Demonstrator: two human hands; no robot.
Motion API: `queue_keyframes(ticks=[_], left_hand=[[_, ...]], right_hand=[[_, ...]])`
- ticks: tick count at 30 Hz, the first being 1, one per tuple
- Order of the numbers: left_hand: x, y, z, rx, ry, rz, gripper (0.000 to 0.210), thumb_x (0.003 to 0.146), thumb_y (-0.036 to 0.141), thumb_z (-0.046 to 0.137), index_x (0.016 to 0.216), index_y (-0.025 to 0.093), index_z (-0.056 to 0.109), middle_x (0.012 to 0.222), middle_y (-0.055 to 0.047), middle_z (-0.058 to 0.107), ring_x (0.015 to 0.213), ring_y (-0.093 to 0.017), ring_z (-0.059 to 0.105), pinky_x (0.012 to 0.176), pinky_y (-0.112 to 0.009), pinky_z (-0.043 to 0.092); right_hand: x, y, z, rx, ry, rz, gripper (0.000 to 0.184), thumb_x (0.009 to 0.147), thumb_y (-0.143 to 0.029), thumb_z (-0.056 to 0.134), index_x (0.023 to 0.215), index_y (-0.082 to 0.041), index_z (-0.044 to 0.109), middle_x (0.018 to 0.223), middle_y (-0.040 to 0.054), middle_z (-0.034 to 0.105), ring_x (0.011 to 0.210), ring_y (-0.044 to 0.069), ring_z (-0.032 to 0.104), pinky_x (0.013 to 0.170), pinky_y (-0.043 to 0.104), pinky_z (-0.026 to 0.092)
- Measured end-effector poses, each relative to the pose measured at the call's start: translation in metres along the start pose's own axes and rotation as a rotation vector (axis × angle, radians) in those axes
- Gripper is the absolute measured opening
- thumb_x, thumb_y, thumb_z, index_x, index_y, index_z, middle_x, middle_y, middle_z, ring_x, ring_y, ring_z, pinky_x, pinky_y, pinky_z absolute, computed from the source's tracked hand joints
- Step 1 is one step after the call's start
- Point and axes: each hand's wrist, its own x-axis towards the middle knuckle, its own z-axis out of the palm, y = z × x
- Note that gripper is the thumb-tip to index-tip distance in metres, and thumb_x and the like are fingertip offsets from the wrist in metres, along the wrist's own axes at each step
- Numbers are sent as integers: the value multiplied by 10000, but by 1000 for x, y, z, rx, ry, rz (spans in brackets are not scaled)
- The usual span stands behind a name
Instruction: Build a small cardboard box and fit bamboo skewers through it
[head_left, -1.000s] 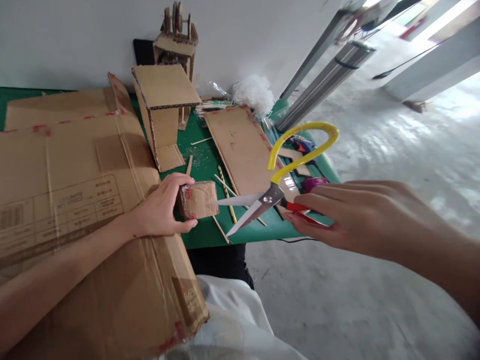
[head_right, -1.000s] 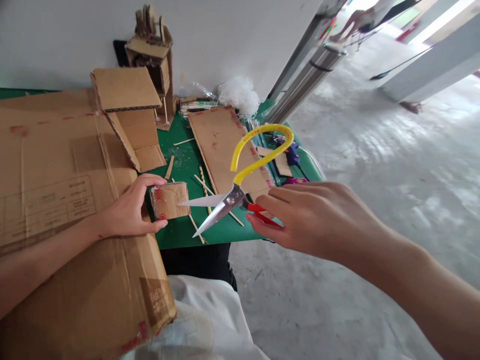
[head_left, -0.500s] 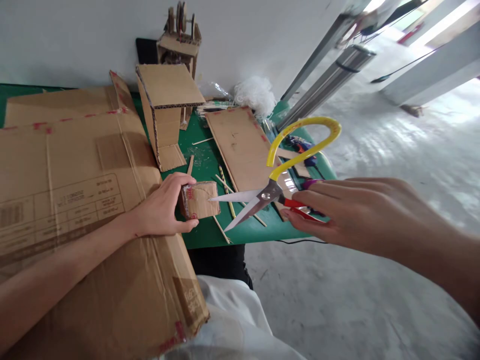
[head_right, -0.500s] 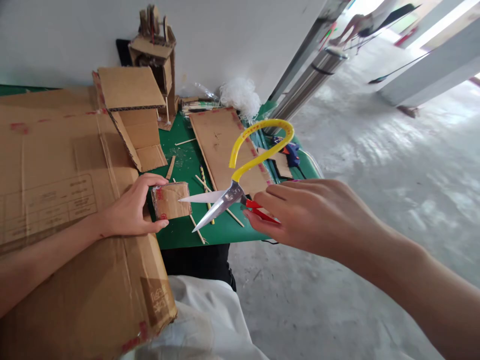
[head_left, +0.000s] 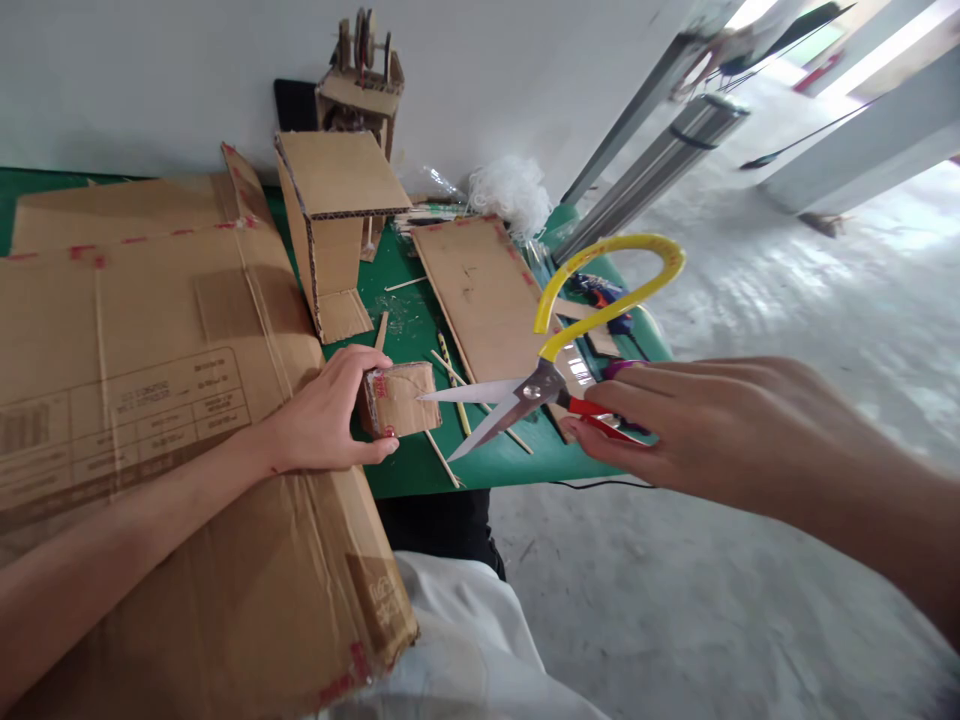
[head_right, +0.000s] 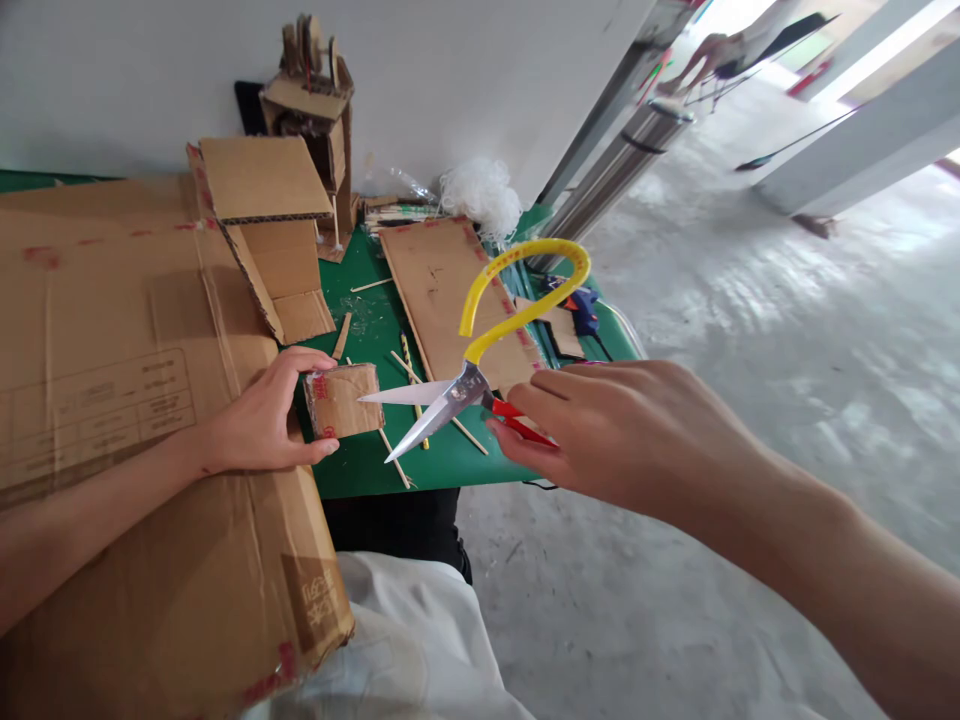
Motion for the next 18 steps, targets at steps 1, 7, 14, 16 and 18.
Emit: queue_keyframes(ticks=[1,7,14,16,18], left_hand=[[0,0,0,1,2,-1,739,755,422,757,1334,254,328,1368,-130,480,1303,-325,506,1119,-528,442],[1,-1,1,7,12,1,734,757,433,753,1325,243,329,1367,-136,480,1307,-326,499,1120,-528,439],[2,1,-1,4,3,-27,735,744,411,752,1322,254,326,1363,-131,482,1310,-330,500,1126,-541,432],[1,1,-1,5,5,-33,743,737,419,756,1322,254,329,1360,-131,485,1307,-333,502,1123,-543,434],[1,0,0,1,10,-34,743,739,423,754,1326,249,334,1364,-133,485,1303,-332,505,1122,-540,437]], right_hand=[[0,-1,-1,-2,2,6,452,1023,-418,397,694,-217,633,579,-20,622,517,139,588,512,301,267],[-1,-4,-4,-14,-110,34,530,1039,-451,293,674,-226,604,576,-21,615,460,161,568,490,286,201],[4,-8,-14,2,-159,75,486,1000,-475,329,650,-244,575,527,-17,628,409,177,513,498,271,83],[6,-9,-16,21,-184,97,464,980,-482,358,629,-249,551,510,-24,626,391,180,495,491,271,71],[7,-10,-17,38,-201,114,459,966,-493,374,606,-252,528,490,-25,616,377,182,483,478,273,72]])
